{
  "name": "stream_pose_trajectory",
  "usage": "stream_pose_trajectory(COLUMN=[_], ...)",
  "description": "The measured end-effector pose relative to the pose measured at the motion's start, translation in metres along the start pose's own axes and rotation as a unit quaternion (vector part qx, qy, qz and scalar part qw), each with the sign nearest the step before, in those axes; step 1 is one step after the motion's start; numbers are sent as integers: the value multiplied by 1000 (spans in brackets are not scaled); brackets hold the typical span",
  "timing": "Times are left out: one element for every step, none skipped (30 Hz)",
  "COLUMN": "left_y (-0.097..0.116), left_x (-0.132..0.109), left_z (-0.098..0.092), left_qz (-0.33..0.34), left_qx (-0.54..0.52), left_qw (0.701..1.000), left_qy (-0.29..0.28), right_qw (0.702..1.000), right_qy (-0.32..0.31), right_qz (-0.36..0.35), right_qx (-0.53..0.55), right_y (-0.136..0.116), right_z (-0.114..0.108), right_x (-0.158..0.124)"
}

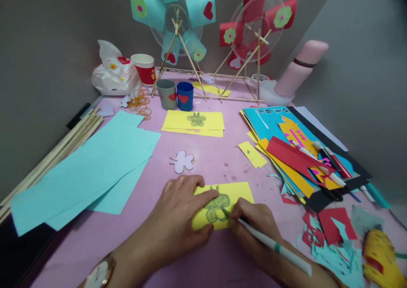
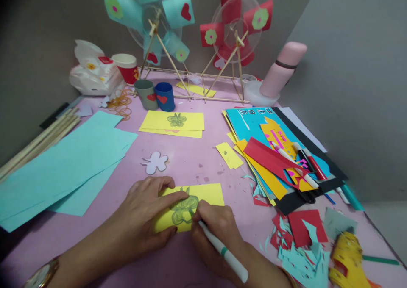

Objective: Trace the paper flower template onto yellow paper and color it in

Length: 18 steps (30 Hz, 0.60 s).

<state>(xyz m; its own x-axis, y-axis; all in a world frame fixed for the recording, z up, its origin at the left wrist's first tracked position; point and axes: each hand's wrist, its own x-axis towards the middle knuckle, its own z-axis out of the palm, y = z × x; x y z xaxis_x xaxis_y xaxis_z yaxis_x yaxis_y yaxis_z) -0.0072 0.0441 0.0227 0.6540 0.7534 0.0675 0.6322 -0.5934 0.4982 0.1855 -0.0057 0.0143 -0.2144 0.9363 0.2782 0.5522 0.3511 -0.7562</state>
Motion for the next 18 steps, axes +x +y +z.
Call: stream_pose_trajectory(left_y=[0, 0, 0, 1, 1, 1, 1, 1, 1, 2, 2, 2, 2, 2, 2, 1, 1, 1], left_x=[0, 0, 0, -1, -1, -1, -1, -1, -1, -1, -1, -1, -1, -1, -1, -2, -2, -1], left_z=[0, 1, 1, 1, 0, 0, 0, -1, -1, -1, -2, -2, -1, -1, -1, -1, -1, -1], left_qz=[0, 0, 0, 0, -1, -2, -2, -2, -1, 0, 1, 1, 0, 0, 0, 1, 1, 1], left_qx=[1, 1, 1, 1, 0, 0, 0, -1, -2, -3, -4, -4, -4, -2, 0, 1, 3, 3], left_qw=[1000, 1000, 1000, 1000, 1000, 1000, 1000, 1000, 1000, 1000, 1000, 1000, 1000, 1000, 1000, 1000, 1000, 1000], left_qy=[2, 5, 6, 3, 1, 0, 0, 0, 0, 0, 0, -2, -2, -2, 0, 0, 0, 1], right_qw=[1000, 1000, 1000, 1000, 1000, 1000, 1000, 1000, 1000, 1000, 1000, 1000, 1000, 1000, 1000, 1000, 1000, 1000], right_qy=[-2, -6, -9, -11, -12, -12, -11, -10, -7, -6, -4, -4, -4, -4, -6, -8, -11, -12], right_qz=[3, 7, 8, 8, 8, 6, 4, 3, 2, 1, -2, -5, -8, -10, -13, -13, -13, -14], right_qx=[3, 6, 9, 12, 14, 14, 13, 10, 7, 2, -3, -6, -8, -8, -7, -6, -4, -3], right_y=[0, 0, 1, 1, 1, 1, 1, 2, 2, 2, 2, 3, 2, 2, 2, 1, 1, 0], right_z=[0, 0, -1, -1, -1, -1, -1, -1, -1, -1, -1, -2, -2, -2, -3, -3, -4, -4], right_x=[-1, -1, -2, -3, -3, -3, -3, -3, -3, -3, -3, -2, -2, -2, -2, -2, -1, -1])
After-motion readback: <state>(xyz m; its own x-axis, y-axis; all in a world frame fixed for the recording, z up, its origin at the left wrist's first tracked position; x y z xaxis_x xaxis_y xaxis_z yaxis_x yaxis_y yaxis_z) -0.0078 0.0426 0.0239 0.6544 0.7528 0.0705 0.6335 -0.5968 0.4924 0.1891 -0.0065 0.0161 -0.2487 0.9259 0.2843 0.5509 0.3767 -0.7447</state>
